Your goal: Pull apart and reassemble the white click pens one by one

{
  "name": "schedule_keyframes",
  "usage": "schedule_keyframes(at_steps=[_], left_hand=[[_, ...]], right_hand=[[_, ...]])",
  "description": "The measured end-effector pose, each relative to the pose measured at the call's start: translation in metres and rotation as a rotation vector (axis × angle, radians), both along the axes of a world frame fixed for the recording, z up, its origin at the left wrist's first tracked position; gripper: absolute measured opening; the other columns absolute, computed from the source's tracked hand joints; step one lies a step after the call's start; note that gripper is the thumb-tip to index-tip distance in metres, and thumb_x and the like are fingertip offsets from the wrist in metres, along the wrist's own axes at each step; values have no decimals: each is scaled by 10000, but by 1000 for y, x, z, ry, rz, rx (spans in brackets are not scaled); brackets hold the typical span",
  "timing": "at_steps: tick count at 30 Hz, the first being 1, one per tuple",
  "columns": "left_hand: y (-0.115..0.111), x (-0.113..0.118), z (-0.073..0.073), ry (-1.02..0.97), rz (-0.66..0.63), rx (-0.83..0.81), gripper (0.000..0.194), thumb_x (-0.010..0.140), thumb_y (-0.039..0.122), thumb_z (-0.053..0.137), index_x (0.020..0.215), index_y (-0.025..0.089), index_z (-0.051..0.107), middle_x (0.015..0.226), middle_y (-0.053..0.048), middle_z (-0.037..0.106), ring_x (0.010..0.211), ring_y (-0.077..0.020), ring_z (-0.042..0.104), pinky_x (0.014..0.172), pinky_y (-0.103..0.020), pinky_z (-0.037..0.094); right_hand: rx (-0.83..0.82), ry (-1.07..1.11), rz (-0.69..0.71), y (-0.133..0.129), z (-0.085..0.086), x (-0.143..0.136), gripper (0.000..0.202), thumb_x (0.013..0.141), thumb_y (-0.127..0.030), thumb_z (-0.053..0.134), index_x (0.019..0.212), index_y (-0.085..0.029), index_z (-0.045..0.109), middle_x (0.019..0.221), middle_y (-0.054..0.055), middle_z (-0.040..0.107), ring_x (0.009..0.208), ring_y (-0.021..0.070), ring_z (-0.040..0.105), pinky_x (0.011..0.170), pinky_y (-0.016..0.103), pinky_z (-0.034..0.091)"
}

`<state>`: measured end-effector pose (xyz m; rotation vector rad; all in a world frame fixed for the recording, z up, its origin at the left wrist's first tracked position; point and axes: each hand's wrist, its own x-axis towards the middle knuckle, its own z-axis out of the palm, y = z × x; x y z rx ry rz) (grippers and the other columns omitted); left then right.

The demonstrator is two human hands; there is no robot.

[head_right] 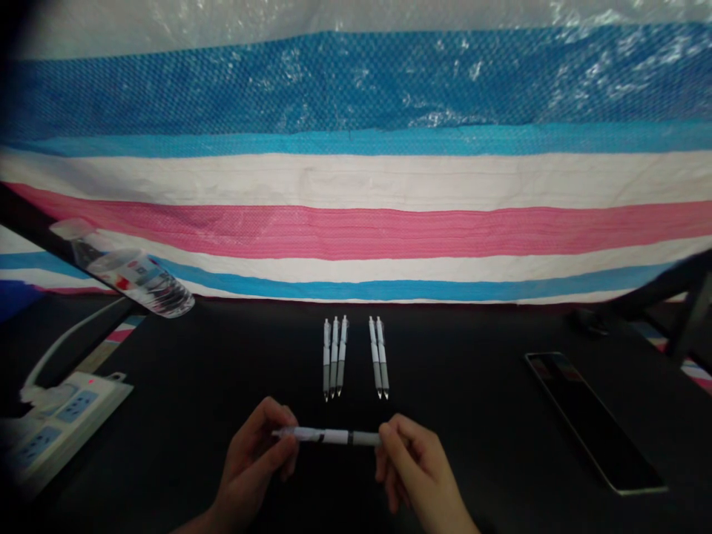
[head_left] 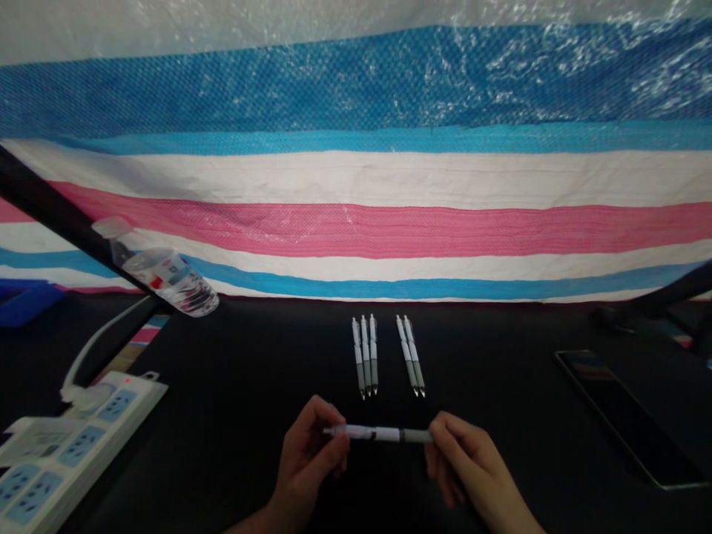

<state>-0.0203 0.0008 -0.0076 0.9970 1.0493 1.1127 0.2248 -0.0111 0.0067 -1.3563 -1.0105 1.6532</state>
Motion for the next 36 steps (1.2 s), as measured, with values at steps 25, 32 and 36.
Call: schedule_keyframes(at_steps=[25,32,36], left_hand=[[14,-2,11,-130,175,11,317,814,441,808,806,167,649,614,39,557,490,-91,492,444,-178,390],[9,0,5,-51,-25,-13,324,887,474,751,891,182,610,672,15,628,528,-104,555,481,-191,444],[8,1,2,-82,-105,19,314,928,467,706,884,191,563,713,12,623,525,-93,552,475,-186,433]], right_hand=[[119,289,-326,-11,-4,14,275,870,-433,804,864,-201,656,615,-23,639,504,116,552,490,218,419],[183,90,-49,-12,-3,6,280,953,-473,704,964,-203,632,802,50,731,646,165,658,530,239,510],[217,-95,28,-12,-5,2,352,977,-552,627,1019,-204,647,868,69,745,635,157,647,528,239,531]])
